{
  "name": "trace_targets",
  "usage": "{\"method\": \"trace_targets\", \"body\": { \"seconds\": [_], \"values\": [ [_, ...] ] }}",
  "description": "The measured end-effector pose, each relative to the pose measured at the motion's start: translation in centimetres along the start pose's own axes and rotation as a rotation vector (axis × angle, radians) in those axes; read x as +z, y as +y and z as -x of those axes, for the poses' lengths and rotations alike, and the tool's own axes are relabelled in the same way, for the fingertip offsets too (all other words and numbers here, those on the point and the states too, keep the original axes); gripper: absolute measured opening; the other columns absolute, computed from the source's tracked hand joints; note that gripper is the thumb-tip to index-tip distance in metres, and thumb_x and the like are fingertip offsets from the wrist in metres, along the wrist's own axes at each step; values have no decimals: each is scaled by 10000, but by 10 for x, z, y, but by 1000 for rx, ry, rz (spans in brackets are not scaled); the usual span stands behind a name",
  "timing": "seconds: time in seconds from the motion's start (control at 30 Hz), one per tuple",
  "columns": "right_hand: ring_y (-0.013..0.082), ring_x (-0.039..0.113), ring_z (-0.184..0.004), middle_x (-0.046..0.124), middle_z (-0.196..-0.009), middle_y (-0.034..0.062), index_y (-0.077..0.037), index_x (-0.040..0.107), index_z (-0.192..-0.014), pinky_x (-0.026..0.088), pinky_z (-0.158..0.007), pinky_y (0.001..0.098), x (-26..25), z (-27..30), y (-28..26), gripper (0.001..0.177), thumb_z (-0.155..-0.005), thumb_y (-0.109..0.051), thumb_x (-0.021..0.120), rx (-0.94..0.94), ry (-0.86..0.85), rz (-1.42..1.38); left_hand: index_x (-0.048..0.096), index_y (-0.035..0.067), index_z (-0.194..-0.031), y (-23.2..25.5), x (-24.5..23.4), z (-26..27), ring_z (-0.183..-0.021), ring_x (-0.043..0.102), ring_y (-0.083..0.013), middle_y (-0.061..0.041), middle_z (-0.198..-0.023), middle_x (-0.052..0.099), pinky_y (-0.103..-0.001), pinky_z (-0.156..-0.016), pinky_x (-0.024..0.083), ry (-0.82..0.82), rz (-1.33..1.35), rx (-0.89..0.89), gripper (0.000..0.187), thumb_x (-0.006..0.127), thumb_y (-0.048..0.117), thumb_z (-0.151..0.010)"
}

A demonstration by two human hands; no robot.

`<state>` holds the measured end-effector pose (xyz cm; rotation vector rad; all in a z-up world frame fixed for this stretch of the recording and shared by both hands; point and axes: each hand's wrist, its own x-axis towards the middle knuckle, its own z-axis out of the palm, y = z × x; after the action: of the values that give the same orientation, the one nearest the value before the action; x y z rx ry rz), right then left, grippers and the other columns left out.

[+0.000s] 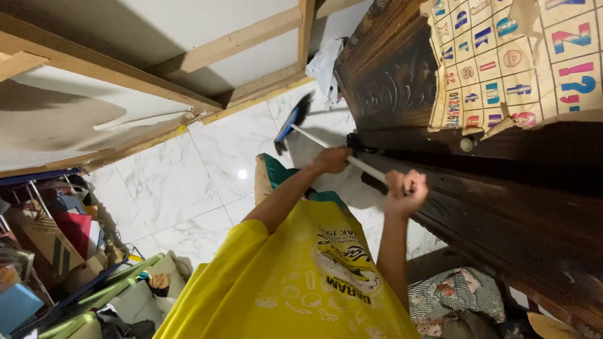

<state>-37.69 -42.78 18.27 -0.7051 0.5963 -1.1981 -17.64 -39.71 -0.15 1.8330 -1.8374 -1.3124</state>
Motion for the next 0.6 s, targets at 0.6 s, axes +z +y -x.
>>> {"method": "trace_targets", "body": {
  "seconds": [0.6],
  "values": [
    [99,246,-427,289,-518,-13,-122,330,-635,213,-453,302,62,-5,31,482,-1049,-254,538,-177,-99,302,657,119,-1185,-21,4,19,-1144,648,-378,-145,-1216,644,-560,-992,496,162,82,-124,278,622,270,-955]
  ]
}}
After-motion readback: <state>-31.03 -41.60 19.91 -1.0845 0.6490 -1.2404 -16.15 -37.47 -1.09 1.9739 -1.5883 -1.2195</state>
